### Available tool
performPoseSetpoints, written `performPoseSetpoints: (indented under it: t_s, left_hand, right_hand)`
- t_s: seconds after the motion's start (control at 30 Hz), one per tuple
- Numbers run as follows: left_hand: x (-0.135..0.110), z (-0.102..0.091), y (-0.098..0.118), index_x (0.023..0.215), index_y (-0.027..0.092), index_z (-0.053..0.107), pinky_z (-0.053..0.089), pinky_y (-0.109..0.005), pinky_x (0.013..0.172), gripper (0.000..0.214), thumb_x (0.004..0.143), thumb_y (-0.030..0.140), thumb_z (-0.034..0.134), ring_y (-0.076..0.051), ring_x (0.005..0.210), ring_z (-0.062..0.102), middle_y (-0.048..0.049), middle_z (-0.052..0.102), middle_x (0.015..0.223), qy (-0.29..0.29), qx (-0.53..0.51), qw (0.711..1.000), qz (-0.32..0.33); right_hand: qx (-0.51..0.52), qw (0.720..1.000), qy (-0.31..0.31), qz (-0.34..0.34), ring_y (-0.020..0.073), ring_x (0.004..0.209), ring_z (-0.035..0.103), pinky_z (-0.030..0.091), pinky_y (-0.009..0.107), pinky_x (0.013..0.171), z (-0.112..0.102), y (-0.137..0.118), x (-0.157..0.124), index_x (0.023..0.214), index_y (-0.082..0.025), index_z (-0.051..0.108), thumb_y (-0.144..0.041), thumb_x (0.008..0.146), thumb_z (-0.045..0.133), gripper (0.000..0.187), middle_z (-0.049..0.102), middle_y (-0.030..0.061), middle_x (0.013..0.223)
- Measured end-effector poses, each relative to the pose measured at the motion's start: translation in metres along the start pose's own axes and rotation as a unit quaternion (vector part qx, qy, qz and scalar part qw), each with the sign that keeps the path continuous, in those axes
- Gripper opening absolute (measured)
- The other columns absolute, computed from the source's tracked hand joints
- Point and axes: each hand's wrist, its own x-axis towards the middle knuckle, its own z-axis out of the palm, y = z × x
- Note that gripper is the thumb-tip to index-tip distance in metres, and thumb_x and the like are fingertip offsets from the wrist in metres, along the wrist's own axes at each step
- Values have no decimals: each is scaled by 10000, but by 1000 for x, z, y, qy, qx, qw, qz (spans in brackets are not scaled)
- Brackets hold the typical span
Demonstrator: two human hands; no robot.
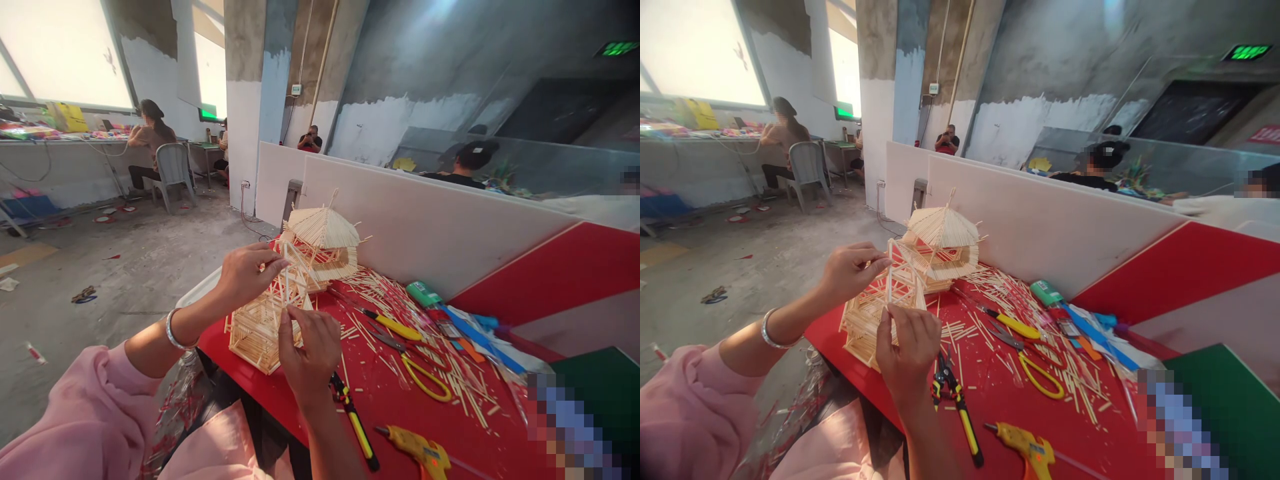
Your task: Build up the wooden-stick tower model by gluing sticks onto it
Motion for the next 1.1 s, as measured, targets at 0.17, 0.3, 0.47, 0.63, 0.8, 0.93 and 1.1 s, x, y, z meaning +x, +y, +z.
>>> performPoseSetpoints:
  t_s: [0.17, 0.3, 0.47, 0.63, 0.8, 0.93, 1.1]
  left_hand:
    - [1, -1, 1, 750, 216, 759, 329, -242, 539, 227, 901, 319, 625, -79, 546, 483, 24, 636, 677, 2, -2, 1000, 0]
    - [1, 0, 0, 738, 214, 755, 333, -242, 543, 238, 905, 317, 621, -79, 551, 489, 23, 635, 677, 2, -8, 1000, 1]
    - [-2, -2, -3, 781, 218, 764, 341, -244, 533, 190, 895, 300, 637, -81, 552, 497, 21, 632, 673, 18, -22, 1000, -3]
    - [-18, -3, -7, 826, 207, 749, 421, -235, 572, 139, 892, 282, 652, -102, 645, 555, -6, 663, 753, 119, -71, 990, 13]
    - [-60, 8, -3, 973, 223, 725, 502, -339, 822, 113, 870, 237, 682, -169, 916, 602, -46, 672, 981, 243, -69, 968, 10]
    - [-93, 24, -1, 1088, 233, 680, 489, -408, 929, 212, 883, 195, 643, -205, 1060, 587, -68, 621, 1137, 288, -105, 951, -46]
    - [-113, 38, -8, 856, 196, 629, 478, -420, 945, 53, 904, 214, 614, -216, 1104, 571, -74, 609, 1141, 309, -149, 932, -116]
  right_hand:
    - [4, 1000, 2, -1, 152, 758, 638, 454, 328, 767, 0, -1, 0, 982, -197, 636, -117, 852, 660, 155, 739, 18, 810]
    - [-5, 1000, 0, -1, 160, 753, 634, 451, 332, 757, -1, -1, 0, 992, -196, 633, -129, 853, 668, 158, 741, 18, 811]
    - [-20, 1000, -2, -2, 164, 762, 634, 459, 337, 770, 0, 2, -1, 1034, -191, 625, -127, 854, 666, 194, 739, 23, 824]
    - [-30, 1000, 5, 6, 181, 818, 643, 488, 359, 797, 2, 5, -5, 1088, -184, 611, -152, 841, 690, 261, 734, 47, 884]
    - [-59, 997, 39, 15, 219, 1005, 621, 497, 430, 912, 8, 4, -10, 1147, -192, 608, -226, 827, 729, 343, 714, 78, 1014]
    - [-71, 997, 39, 8, 227, 1016, 623, 487, 461, 927, 11, 3, -13, 1127, -183, 616, -212, 818, 743, 335, 695, 97, 1040]
    - [-68, 996, 34, 37, 249, 1054, 611, 500, 490, 914, 12, 1, -15, 1177, -199, 617, -235, 840, 718, 353, 679, 110, 1080]
